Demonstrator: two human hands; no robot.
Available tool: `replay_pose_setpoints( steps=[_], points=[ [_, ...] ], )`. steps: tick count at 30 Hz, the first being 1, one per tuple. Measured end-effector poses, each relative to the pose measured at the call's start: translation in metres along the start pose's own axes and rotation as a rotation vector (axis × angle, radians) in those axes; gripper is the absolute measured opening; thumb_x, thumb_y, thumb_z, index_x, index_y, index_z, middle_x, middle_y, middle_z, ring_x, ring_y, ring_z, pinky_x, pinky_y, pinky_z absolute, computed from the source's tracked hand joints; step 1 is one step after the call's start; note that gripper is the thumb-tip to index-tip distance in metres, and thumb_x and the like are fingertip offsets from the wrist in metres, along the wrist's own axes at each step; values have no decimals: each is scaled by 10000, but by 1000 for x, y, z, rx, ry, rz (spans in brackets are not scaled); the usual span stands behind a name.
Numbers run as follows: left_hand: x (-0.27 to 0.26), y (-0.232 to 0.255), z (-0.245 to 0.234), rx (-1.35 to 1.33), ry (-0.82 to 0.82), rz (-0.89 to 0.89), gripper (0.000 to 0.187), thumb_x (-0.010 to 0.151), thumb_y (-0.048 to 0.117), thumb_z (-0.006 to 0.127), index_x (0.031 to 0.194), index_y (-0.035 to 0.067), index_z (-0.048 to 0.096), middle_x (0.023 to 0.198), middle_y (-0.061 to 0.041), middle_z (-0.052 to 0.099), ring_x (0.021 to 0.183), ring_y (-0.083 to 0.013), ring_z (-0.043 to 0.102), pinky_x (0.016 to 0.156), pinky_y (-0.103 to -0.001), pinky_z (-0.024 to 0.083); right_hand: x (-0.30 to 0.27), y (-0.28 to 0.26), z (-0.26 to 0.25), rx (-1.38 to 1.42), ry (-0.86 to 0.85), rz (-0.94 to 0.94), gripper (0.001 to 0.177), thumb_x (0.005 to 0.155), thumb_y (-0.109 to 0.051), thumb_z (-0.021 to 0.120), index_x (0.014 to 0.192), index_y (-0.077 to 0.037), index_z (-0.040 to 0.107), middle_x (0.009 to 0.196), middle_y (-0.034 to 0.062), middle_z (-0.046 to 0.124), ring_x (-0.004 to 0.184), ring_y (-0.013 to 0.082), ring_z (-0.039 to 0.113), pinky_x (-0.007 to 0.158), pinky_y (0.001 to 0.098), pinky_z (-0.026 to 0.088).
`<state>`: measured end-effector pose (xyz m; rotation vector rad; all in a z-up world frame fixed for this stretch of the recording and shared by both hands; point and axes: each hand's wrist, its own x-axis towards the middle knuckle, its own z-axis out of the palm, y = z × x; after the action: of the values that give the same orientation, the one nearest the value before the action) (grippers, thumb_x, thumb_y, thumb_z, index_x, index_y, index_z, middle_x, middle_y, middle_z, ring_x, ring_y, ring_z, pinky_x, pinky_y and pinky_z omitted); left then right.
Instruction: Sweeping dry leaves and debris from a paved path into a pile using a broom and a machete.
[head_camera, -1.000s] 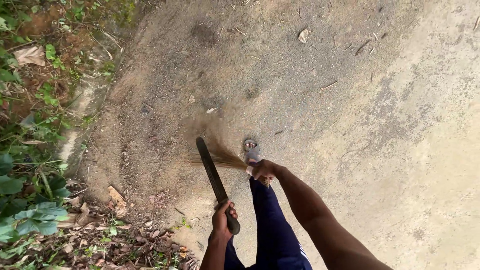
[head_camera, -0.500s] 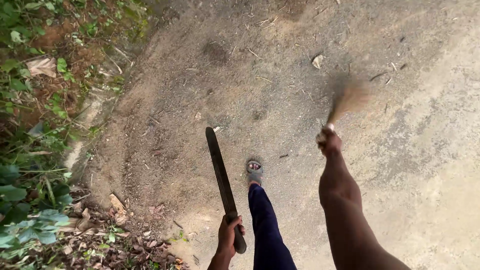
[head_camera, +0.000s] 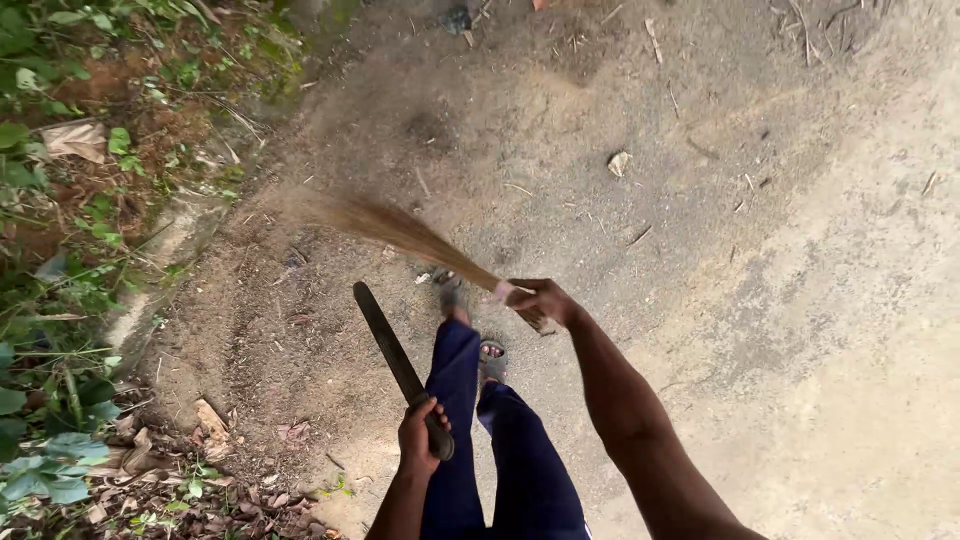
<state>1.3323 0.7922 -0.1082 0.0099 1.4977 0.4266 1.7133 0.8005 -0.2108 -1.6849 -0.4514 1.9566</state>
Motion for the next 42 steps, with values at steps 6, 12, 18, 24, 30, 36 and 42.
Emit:
replay_pose_setpoints(
  steps=[6, 12, 18, 24, 30, 36, 42],
  points=[
    [68, 91, 69, 8, 22, -109, 154, 941, 105, 644, 1061, 13, 613, 785, -93, 603, 638, -203, 562, 565, -342, 471, 19, -35, -122, 781, 371, -183, 473, 923, -50, 632, 1389, -133, 621, 1010, 63, 682, 717, 173, 590, 535, 358, 516],
    [84, 140, 114, -45, -43, -66, 284, 921, 177, 735, 1011, 119, 472, 805, -30, 554, 665, -178, 601, 579, -326, 543, 196, -151, -208, -501, 703, -60, 785, 703, 16, 915, 1380, -253, 624, 1067, 94, 707, 858, 283, 732, 572, 324, 653],
    [67, 147, 124, -115, 53, 13, 327, 869, 144, 745, 949, 137, 428, 773, -39, 511, 619, -178, 582, 520, -329, 518, 271, -299, -14, -119, 274, 61, 228, 972, -212, 688, 1173, -114, 730, 989, 77, 779, 586, 110, 706, 364, 200, 493],
    [69, 90, 97, -378, 255, 34, 325, 846, 132, 790, 973, 71, 496, 766, -102, 563, 594, -246, 613, 521, -391, 539, 177, -322, 99, -352, -243, 14, 410, 734, -22, 820, 1122, 71, 727, 1330, 223, 658, 1046, 418, 685, 884, 530, 568],
    [54, 32, 60, -595, 421, 39, 272, 877, 195, 737, 936, 19, 539, 677, -186, 595, 552, -333, 644, 519, -441, 543, 107, -310, 78, -234, -256, 98, 582, 775, -12, 765, 1345, -58, 654, 1244, 190, 689, 1033, 288, 696, 908, 398, 537],
    [-4, -22, 10, -762, 611, 159, 292, 759, 210, 751, 805, -50, 626, 631, -221, 615, 518, -305, 648, 486, -443, 572, 160, -287, 65, -392, -195, 499, 158, 809, -186, 707, 932, -152, 613, 851, 136, 722, 651, 343, 709, 495, 512, 538],
    [-47, -58, -33, -961, 734, 59, 361, 765, 173, 762, 1019, -42, 620, 761, -248, 681, 615, -335, 717, 600, -445, 607, 346, -239, 132, -480, 45, 389, 787, 943, -648, 661, 1302, 7, 413, 1149, 311, 593, 1016, 550, 633, 927, 725, 479]
  ],
)
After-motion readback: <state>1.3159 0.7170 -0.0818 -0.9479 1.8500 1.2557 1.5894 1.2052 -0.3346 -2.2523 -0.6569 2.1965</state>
